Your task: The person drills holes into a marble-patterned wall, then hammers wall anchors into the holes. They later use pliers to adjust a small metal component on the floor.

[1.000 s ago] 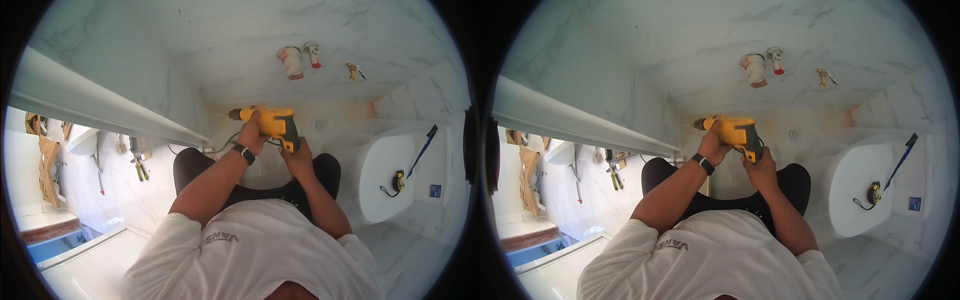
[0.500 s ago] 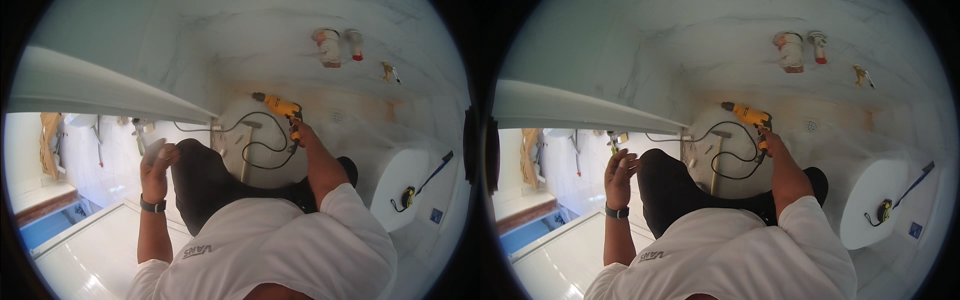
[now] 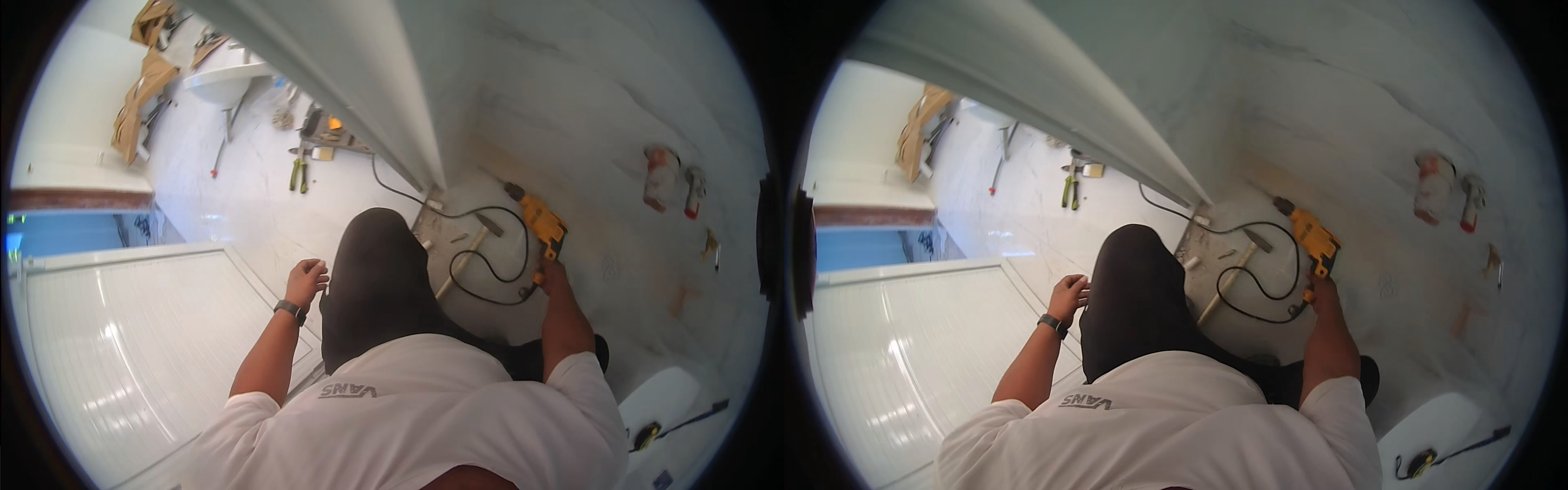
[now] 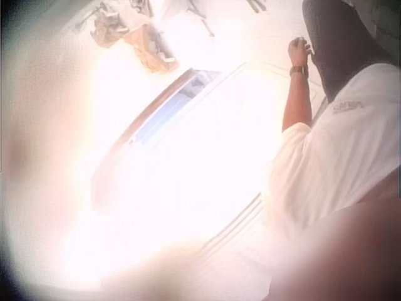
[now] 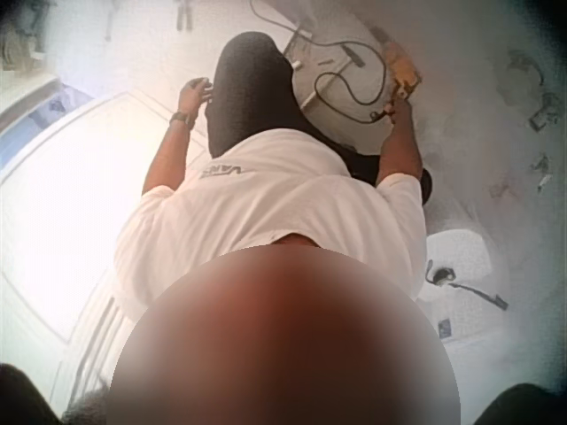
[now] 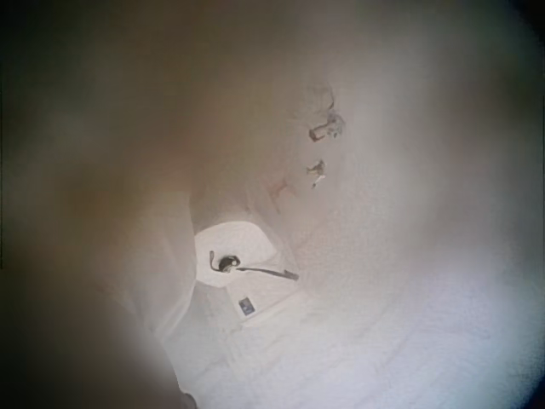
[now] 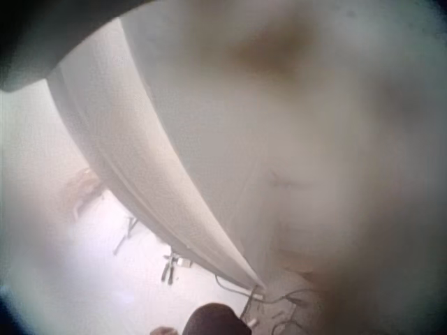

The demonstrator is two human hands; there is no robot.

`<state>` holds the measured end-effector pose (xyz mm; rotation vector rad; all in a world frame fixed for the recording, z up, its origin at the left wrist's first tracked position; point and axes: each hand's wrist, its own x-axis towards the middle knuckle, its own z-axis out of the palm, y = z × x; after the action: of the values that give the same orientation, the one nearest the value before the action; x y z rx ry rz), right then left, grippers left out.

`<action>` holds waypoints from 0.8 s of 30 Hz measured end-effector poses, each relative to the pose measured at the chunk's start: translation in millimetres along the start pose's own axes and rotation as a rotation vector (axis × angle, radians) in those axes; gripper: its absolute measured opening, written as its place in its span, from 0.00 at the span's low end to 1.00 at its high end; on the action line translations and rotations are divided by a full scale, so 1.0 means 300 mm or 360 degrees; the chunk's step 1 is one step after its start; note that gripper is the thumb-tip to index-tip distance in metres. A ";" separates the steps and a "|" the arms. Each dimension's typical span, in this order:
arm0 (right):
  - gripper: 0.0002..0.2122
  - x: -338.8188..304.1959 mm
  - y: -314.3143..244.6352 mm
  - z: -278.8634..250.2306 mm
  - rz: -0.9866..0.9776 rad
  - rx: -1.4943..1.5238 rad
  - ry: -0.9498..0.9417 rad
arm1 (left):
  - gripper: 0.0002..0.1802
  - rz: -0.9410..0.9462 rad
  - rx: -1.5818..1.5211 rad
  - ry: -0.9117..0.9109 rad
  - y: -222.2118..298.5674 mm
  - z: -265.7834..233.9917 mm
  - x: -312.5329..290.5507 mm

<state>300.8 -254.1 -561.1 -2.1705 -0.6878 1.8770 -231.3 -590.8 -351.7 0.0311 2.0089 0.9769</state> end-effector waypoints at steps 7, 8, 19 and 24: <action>0.25 -0.066 -0.121 0.088 0.0201 -0.1108 0.0162 | 0.32 0.0032 0.0184 0.0012 -0.063 0.004 0.110; 0.26 -0.109 -0.175 0.126 -0.0092 -0.1182 0.0157 | 0.33 0.0052 0.0207 0.0032 -0.067 0.012 0.127; 0.43 -1.498 -1.087 0.652 -0.3743 -0.0126 0.0218 | 0.33 0.0303 0.0233 0.0071 0.027 0.137 0.585; 0.42 -1.706 -1.195 0.789 -0.3545 0.0315 -0.1095 | 0.32 0.0405 0.0079 0.0095 0.129 0.166 0.740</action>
<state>-53.9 -212.8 3.7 0.2248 -1.6524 0.8862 -344.5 -452.0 -497.1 0.2943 2.1196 1.0967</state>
